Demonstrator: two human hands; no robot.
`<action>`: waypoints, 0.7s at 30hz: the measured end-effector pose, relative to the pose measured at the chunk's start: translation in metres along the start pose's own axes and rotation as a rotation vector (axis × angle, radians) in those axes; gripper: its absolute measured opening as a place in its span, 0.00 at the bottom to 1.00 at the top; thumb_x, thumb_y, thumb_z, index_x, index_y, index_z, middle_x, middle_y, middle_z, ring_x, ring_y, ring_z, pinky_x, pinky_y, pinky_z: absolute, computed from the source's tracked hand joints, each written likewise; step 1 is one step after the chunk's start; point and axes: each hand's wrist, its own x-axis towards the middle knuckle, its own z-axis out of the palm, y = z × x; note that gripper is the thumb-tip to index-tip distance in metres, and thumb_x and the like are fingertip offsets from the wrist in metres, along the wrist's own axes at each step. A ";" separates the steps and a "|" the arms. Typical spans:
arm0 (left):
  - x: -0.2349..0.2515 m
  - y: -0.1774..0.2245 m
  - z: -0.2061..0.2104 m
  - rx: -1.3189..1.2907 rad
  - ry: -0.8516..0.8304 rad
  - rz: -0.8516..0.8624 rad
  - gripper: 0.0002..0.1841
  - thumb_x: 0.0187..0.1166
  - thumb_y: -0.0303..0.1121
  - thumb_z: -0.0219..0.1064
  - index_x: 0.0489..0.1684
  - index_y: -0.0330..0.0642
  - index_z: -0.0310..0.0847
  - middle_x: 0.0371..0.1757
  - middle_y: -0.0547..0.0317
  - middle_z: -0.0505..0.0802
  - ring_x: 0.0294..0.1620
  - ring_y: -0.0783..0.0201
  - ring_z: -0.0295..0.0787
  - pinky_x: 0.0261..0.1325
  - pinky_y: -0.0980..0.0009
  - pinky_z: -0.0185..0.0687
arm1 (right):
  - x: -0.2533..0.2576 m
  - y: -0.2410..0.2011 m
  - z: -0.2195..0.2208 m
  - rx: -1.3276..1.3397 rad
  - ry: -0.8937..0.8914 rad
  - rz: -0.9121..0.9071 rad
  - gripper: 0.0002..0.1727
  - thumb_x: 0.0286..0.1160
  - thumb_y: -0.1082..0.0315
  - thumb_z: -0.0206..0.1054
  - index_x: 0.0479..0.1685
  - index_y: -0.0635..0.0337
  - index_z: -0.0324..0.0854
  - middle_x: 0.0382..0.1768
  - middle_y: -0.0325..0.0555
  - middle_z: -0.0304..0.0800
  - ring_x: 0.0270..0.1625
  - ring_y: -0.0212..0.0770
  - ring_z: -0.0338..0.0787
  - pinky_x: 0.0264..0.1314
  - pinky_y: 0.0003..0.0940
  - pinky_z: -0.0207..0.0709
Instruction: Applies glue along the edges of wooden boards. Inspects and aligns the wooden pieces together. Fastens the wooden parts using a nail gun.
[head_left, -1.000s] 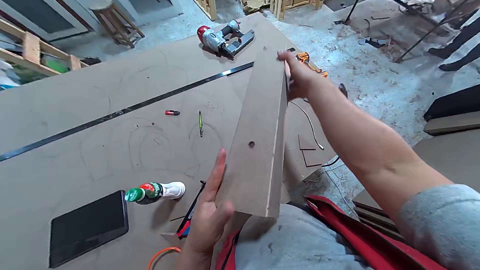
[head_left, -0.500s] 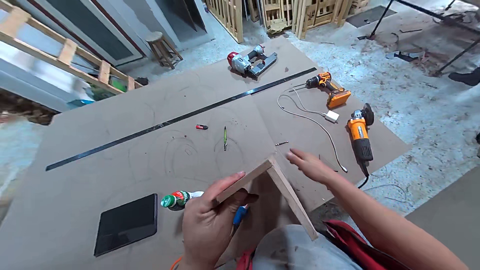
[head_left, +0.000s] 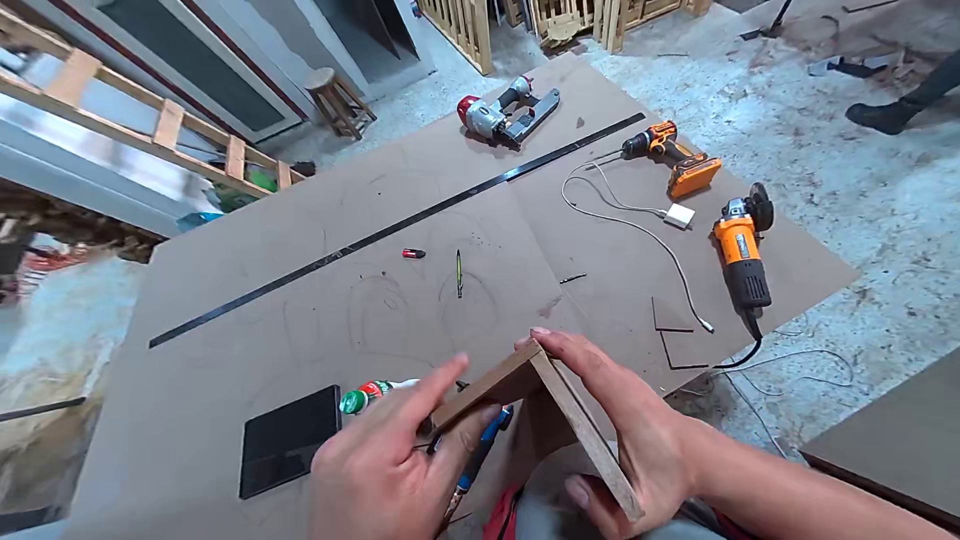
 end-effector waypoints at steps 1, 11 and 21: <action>0.006 0.002 -0.001 0.034 0.033 0.072 0.24 0.76 0.54 0.73 0.66 0.54 0.88 0.41 0.64 0.95 0.40 0.72 0.90 0.43 0.67 0.87 | 0.000 0.000 0.001 0.003 0.013 -0.007 0.60 0.61 0.39 0.73 0.91 0.66 0.49 0.84 0.58 0.67 0.87 0.46 0.68 0.89 0.44 0.68; 0.032 0.024 0.028 -0.162 0.182 0.246 0.06 0.76 0.35 0.74 0.43 0.45 0.94 0.40 0.65 0.97 0.42 0.72 0.94 0.44 0.75 0.93 | -0.008 -0.002 0.012 -0.062 0.132 -0.022 0.58 0.59 0.42 0.74 0.90 0.67 0.56 0.85 0.60 0.67 0.86 0.47 0.71 0.85 0.45 0.74; 0.029 0.025 0.032 -0.159 0.226 0.276 0.06 0.76 0.35 0.75 0.37 0.44 0.93 0.36 0.64 0.96 0.38 0.73 0.93 0.40 0.77 0.90 | -0.010 -0.001 0.011 -0.171 0.109 -0.095 0.55 0.67 0.40 0.62 0.89 0.74 0.54 0.84 0.62 0.70 0.87 0.47 0.71 0.86 0.40 0.72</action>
